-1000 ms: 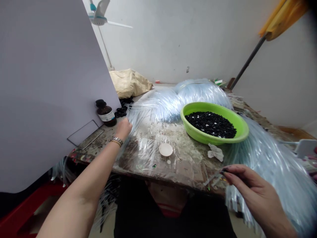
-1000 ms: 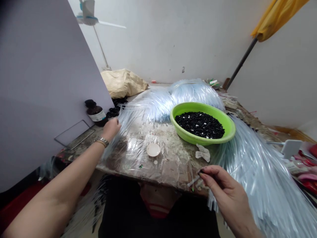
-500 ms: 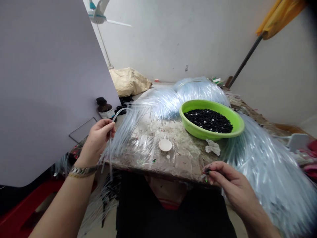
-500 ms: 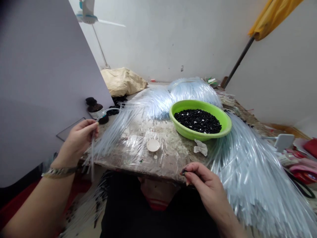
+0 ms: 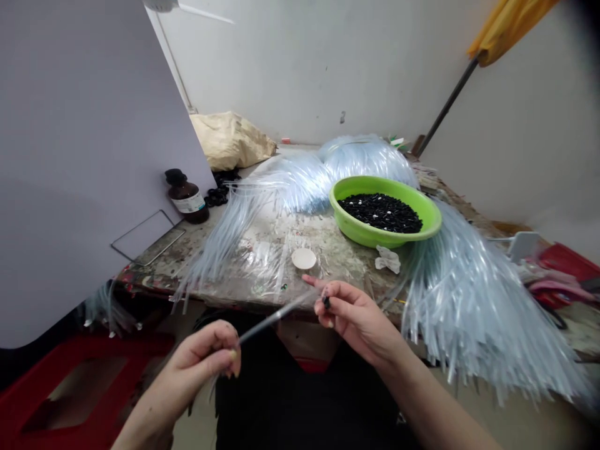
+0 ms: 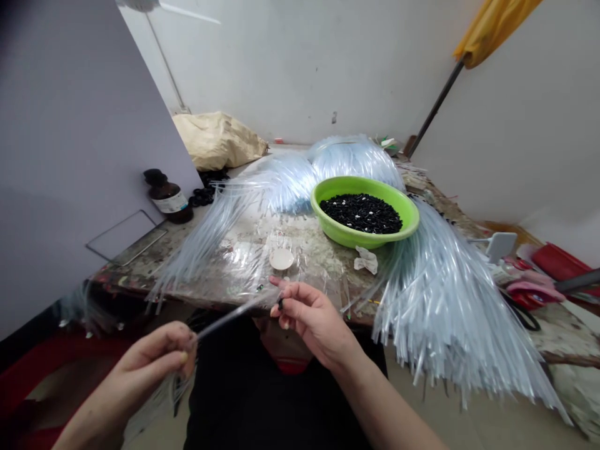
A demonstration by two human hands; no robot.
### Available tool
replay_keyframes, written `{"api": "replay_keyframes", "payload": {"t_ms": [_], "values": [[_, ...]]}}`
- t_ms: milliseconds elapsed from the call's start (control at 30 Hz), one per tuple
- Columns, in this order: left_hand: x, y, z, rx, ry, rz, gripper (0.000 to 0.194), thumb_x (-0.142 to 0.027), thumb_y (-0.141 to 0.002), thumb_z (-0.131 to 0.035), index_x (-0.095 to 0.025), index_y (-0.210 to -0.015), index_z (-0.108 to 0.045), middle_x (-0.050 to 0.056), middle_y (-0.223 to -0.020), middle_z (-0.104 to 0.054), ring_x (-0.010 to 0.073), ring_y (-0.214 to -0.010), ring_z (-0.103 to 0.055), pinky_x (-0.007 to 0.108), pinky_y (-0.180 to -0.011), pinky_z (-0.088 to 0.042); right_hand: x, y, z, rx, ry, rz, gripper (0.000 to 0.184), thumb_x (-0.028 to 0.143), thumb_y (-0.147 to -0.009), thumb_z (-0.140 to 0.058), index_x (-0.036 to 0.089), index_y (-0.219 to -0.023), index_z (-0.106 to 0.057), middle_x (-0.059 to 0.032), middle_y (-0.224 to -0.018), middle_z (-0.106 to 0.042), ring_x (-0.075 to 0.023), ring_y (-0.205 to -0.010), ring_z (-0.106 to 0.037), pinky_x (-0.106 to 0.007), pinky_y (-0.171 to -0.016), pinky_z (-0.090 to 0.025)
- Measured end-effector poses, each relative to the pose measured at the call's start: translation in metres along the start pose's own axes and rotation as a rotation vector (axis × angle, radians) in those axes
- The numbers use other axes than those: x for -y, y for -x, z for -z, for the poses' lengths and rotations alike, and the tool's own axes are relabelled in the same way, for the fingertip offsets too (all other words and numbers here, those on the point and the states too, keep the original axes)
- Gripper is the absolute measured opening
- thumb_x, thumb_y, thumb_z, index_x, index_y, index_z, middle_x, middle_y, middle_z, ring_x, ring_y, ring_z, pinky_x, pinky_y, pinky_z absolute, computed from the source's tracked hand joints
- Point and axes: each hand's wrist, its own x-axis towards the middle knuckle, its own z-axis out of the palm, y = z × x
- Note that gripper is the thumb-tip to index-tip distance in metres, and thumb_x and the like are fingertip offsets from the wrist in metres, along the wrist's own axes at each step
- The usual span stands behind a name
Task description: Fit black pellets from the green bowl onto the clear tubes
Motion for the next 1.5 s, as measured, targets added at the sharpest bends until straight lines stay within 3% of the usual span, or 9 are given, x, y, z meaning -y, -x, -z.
{"api": "replay_keyframes", "payload": {"t_ms": [200,333,433,533,733,867,1033,1267,1500], "values": [[0.025,0.006,0.003,0.313,-0.088,0.201,0.024,-0.044,-0.080,-0.068,-0.021,-0.075,-0.065,0.002,-0.068,-0.063,0.0180,-0.067,-0.055,0.028,-0.063,-0.045,-0.008,0.002,0.006,0.072,0.058,0.048,0.014,0.021,-0.073,-0.079,0.018,-0.076,-0.066,-0.0049,-0.102,-0.069,-0.0073,-0.064,-0.055,-0.021,-0.060,-0.043],[0.025,-0.005,0.001,0.181,-0.117,0.197,0.026,-0.047,-0.082,-0.064,-0.024,-0.089,-0.072,0.004,-0.082,-0.071,0.0212,-0.078,-0.062,0.029,-0.071,-0.049,-0.014,0.006,0.005,0.227,0.267,0.015,0.008,0.022,-0.077,-0.074,0.018,-0.077,-0.067,-0.0045,-0.100,-0.067,-0.0102,-0.071,-0.059,-0.023,-0.064,-0.045],[0.018,-0.023,-0.017,0.055,-0.038,0.170,0.032,-0.047,-0.083,-0.062,-0.024,-0.102,-0.073,0.006,-0.095,-0.075,0.0238,-0.087,-0.065,0.032,-0.076,-0.052,-0.020,0.003,-0.002,0.380,0.418,-0.018,0.009,0.023,-0.076,-0.073,0.017,-0.074,-0.067,-0.0043,-0.095,-0.066,-0.0146,-0.085,-0.060,-0.028,-0.078,-0.047],[0.012,-0.043,-0.042,0.029,0.047,0.129,0.033,-0.045,-0.083,-0.062,-0.023,-0.105,-0.074,0.007,-0.105,-0.074,0.0246,-0.098,-0.065,0.032,-0.086,-0.051,-0.031,-0.005,-0.005,0.482,0.505,-0.026,0.011,0.026,-0.076,-0.073,0.017,-0.072,-0.067,-0.0021,-0.086,-0.065,-0.0159,-0.088,-0.059,-0.030,-0.086,-0.045],[0.006,-0.068,-0.078,0.080,0.341,0.107,0.023,-0.039,-0.082,-0.069,-0.018,-0.090,-0.074,0.004,-0.081,-0.073,0.0168,-0.074,-0.065,0.025,-0.070,-0.052,-0.048,-0.015,0.007,0.478,0.674,-0.061,0.004,0.021,-0.076,-0.071,0.017,-0.074,-0.069,0.0014,-0.077,-0.063,-0.0138,-0.081,-0.057,-0.026,-0.080,-0.044],[0.012,-0.074,-0.087,0.051,0.432,0.115,0.017,-0.032,-0.082,-0.071,-0.017,-0.075,-0.069,0.000,-0.069,-0.067,0.0092,-0.060,-0.058,0.017,-0.057,-0.046,-0.048,-0.014,0.014,0.431,0.718,-0.062,0.004,0.018,-0.076,-0.070,0.017,-0.073,-0.070,0.0014,-0.077,-0.065,-0.0135,-0.080,-0.059,-0.025,-0.080,-0.045],[0.018,-0.079,-0.081,-0.106,0.596,0.083,0.020,-0.033,-0.076,-0.077,-0.018,-0.079,-0.065,0.000,-0.066,-0.067,0.0104,-0.057,-0.059,0.019,-0.055,-0.048,-0.032,-0.020,0.028,0.406,0.792,0.029,0.007,0.020,-0.077,-0.070,0.017,-0.071,-0.069,0.0000,-0.081,-0.066,-0.0143,-0.082,-0.060,-0.026,-0.081,-0.045],[0.025,-0.080,-0.077,-0.188,0.596,0.199,0.030,-0.036,-0.070,-0.081,-0.017,-0.081,-0.060,-0.002,-0.060,-0.063,0.0066,-0.047,-0.053,0.014,-0.043,-0.037,0.003,-0.055,0.065,-0.164,0.829,0.235,0.006,0.024,-0.073,-0.068,0.019,-0.076,-0.068,0.0023,-0.067,-0.064,-0.0124,-0.063,-0.058,-0.026,-0.065,-0.046],[0.042,-0.081,-0.089,-0.128,0.566,0.232,0.029,-0.038,-0.072,-0.078,-0.017,-0.080,-0.059,-0.003,-0.059,-0.062,0.0060,-0.046,-0.052,0.013,-0.042,-0.033,0.013,-0.096,0.085,-0.275,0.835,0.302,0.014,0.028,-0.067,-0.068,0.017,-0.076,-0.069,0.0006,-0.069,-0.068,-0.0129,-0.060,-0.062,-0.028,-0.064,-0.051]]}}
